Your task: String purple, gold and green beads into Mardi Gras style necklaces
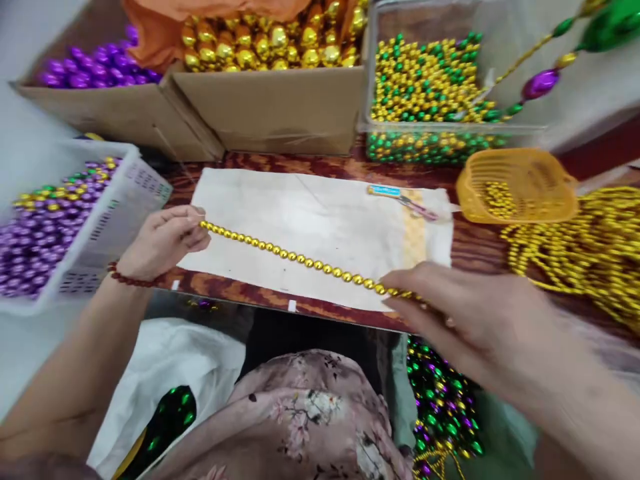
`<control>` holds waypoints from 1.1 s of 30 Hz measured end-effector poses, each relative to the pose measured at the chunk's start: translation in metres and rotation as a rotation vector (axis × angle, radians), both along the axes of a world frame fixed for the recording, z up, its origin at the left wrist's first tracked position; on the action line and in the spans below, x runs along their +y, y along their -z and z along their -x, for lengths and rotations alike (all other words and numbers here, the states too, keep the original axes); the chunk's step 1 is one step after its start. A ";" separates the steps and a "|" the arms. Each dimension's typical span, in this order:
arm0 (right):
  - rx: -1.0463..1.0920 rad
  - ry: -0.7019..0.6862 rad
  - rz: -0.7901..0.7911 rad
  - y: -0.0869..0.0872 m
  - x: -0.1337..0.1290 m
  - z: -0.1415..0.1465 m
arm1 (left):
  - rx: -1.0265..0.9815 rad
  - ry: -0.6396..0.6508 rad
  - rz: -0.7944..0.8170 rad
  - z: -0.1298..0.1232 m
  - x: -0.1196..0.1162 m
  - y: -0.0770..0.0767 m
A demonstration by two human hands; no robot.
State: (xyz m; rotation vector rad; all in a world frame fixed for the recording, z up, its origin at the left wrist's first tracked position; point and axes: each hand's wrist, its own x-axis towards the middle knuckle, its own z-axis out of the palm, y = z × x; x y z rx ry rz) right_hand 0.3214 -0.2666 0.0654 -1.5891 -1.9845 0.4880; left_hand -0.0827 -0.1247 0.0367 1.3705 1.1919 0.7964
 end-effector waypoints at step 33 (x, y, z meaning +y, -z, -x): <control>-0.139 -0.233 0.103 0.168 -0.014 0.159 | 1.036 -0.213 -0.175 0.177 -0.092 0.120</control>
